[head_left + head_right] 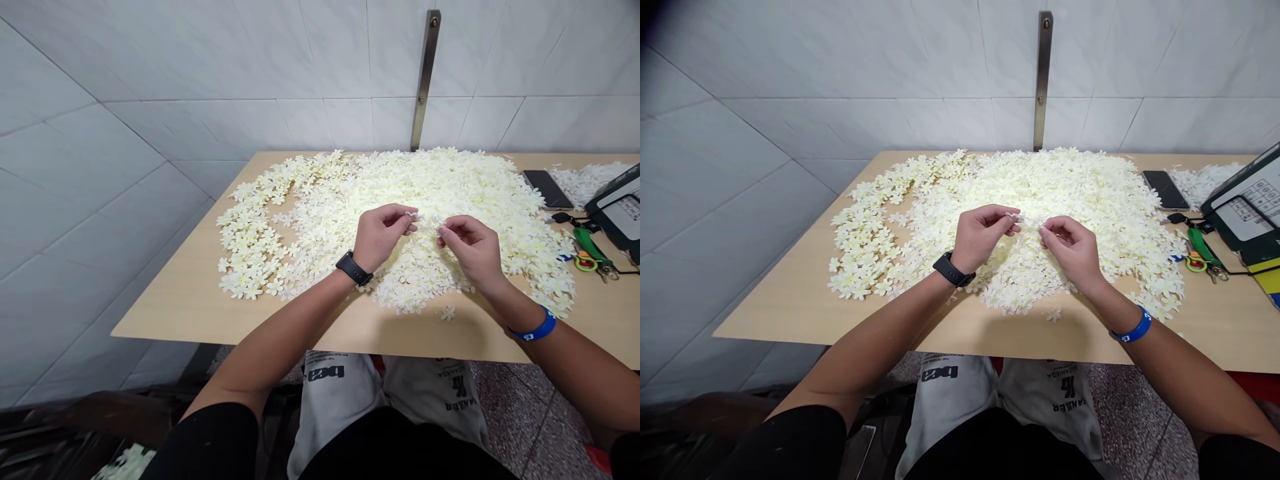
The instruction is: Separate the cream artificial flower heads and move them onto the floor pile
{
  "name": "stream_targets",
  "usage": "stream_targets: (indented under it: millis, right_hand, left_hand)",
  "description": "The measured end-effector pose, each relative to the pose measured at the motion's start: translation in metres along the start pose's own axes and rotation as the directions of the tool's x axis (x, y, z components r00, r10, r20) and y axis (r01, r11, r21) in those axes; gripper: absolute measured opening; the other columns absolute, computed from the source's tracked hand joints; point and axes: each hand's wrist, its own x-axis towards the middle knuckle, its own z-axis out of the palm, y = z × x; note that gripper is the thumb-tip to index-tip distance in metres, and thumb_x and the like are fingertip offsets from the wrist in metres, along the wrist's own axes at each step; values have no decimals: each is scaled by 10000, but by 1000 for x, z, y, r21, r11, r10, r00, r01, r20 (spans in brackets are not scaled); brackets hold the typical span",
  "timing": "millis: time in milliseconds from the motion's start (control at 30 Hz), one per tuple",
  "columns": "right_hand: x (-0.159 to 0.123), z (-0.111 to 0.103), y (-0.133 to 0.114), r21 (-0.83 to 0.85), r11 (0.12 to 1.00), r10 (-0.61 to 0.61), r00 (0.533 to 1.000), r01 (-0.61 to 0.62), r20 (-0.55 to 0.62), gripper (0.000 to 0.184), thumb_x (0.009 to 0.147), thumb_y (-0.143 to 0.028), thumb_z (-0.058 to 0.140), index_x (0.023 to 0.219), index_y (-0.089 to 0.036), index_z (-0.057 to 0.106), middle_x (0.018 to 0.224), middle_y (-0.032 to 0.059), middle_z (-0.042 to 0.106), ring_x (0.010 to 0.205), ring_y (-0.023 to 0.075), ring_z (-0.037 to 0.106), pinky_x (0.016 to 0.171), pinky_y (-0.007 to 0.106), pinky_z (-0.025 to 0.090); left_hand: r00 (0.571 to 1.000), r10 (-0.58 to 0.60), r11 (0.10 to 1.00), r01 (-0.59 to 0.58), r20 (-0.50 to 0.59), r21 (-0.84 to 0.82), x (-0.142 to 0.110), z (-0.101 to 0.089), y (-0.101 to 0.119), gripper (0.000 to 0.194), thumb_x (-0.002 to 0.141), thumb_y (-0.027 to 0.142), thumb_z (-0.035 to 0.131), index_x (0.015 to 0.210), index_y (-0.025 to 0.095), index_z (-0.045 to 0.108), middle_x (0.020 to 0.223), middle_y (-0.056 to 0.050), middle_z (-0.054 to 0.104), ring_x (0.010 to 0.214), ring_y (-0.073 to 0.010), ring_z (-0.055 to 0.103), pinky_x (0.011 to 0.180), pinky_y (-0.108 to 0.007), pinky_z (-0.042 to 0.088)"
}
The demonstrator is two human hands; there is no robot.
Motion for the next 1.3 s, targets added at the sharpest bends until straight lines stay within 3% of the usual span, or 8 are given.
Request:
stream_targets:
  millis: [133, 300, 533, 667, 733, 967, 1133, 1300]
  right_hand:
    - [0, 0, 0, 11, 1000, 9, 1000, -9, 5, 152, 806, -323, 781, 793, -208, 683, 709, -6, 647, 629, 127, 618, 622, 283, 549]
    - [1, 0, 0, -1, 1000, 15, 1000, -15, 5, 174, 803, -352, 789, 795, -215, 681, 714, -5, 648, 634, 134, 619, 625, 294, 559]
    - [0, 0, -2, 3, 1000, 22, 999, -22, 23, 148, 813, -331, 776, 793, -213, 688, 700, -4, 651, 638, 134, 621, 630, 289, 555]
    - [1, 0, -1, 45, 998, 35, 999, -36, 9, 146, 792, -313, 796, 782, -210, 693, 684, -10, 651, 623, 126, 621, 619, 277, 548]
    - [1, 0, 0, 55, 998, 39, 999, -40, 6, 152, 788, -320, 804, 784, -211, 699, 677, -12, 651, 620, 127, 623, 618, 279, 550]
    - [-1, 1, 0, 69, 997, 29, 997, -34, 66, 212, 767, -389, 839, 780, -216, 718, 670, -4, 671, 626, 141, 635, 630, 298, 560]
    - [-1, 1, 2, 67, 996, 54, 995, -60, 85, 230, 758, -412, 845, 769, -218, 722, 662, 0, 683, 612, 150, 650, 626, 310, 572]
    - [-1, 0, 0, 37, 998, 41, 997, -44, 66, 161, 806, -347, 797, 794, -211, 712, 685, -2, 673, 635, 144, 650, 644, 299, 569]
  left_hand:
    - [994, 45, 996, -38, -99, 75, 8, -7, -2, 268, 766, 317, 810, 678, 169, 605, 611, 27, 640, 538, -80, 594, 504, -209, 459]
    - [978, 182, 967, -160, -99, 199, 9, -9, -3, 420, 743, 481, 845, 667, 190, 553, 570, 58, 501, 539, -71, 436, 514, -227, 380]
    - [973, 214, 929, -176, -88, 325, 12, -15, -8, 386, 881, 484, 717, 692, 201, 536, 616, 38, 474, 576, -100, 415, 565, -260, 369]
    - [926, 373, 803, -285, -67, 523, 15, -19, -13, 130, 930, 297, 643, 836, 212, 613, 915, -36, 680, 897, -187, 612, 817, -340, 486]
    - [887, 461, 736, -362, -32, 571, 13, -17, -13, 55, 935, 246, 617, 975, 218, 642, 1089, -65, 702, 1075, -224, 618, 962, -397, 481]
    - [822, 516, 778, -567, 240, 269, -8, 2, -4, 142, 958, 341, 647, 979, 218, 714, 981, -48, 751, 904, -147, 673, 729, -276, 546]
    - [876, 436, 841, -478, 205, 255, -11, 3, 2, 105, 939, 247, 659, 854, 200, 700, 869, -20, 741, 815, -122, 669, 720, -257, 545]
    - [930, 315, 925, -346, 189, 159, -8, 2, -7, 98, 977, 242, 555, 905, 189, 597, 835, -16, 674, 722, -98, 652, 634, -222, 528]
